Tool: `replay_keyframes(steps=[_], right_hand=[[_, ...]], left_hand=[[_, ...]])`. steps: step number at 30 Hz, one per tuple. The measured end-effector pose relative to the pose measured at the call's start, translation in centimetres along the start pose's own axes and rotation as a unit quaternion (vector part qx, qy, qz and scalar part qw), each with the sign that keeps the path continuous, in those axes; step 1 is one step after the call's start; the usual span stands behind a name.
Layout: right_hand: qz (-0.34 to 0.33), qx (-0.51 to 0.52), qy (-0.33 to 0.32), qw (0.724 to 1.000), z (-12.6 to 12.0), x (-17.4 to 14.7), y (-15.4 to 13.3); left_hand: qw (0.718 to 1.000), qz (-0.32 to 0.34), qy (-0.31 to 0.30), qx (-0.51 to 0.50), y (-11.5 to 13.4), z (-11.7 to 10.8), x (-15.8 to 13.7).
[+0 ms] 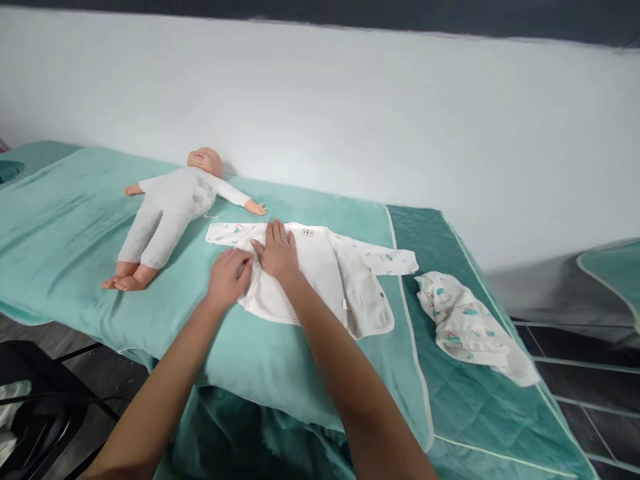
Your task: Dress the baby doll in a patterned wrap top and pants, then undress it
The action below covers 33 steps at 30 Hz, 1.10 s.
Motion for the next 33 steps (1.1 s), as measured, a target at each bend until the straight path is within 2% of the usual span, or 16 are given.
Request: replay_keyframes(steps=[3, 8, 16, 21, 27, 33], right_hand=[[0.008, -0.001, 0.017, 1.000, 0.1, -2.0, 0.2], [-0.015, -0.027, 0.027, 0.999, 0.1, -6.8, 1.0], [-0.030, -0.040, 0.031, 0.998, 0.0, -15.9, 2.2], [-0.007, -0.055, 0.055, 0.997, -0.1, -20.5, 3.8], [0.031, -0.076, 0.097, 0.992, 0.5, -24.6, 5.4], [0.046, -0.057, 0.115, 0.991, 1.2, -26.7, 4.6]], left_hand=[[0.997, 0.037, -0.062, 0.032, 1.5, -0.1, -2.7], [0.996, 0.030, -0.065, 0.054, 2.4, -0.7, -5.6], [0.995, 0.016, -0.052, 0.082, 2.8, -1.0, -6.1], [0.994, -0.006, -0.042, 0.097, 2.5, -0.7, -6.3], [0.994, -0.019, -0.043, 0.097, 2.4, -0.6, -6.5], [0.998, -0.011, -0.040, 0.047, 2.3, -0.9, -6.6]])
Point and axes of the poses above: each hand's wrist, its own x-axis towards the middle knuckle, its own z-axis out of the palm, y = z × x, the point moved 1 cm from there along x, towards the middle knuckle, and after that the axes turned 10 degrees about -y, right-handed, at the moved point
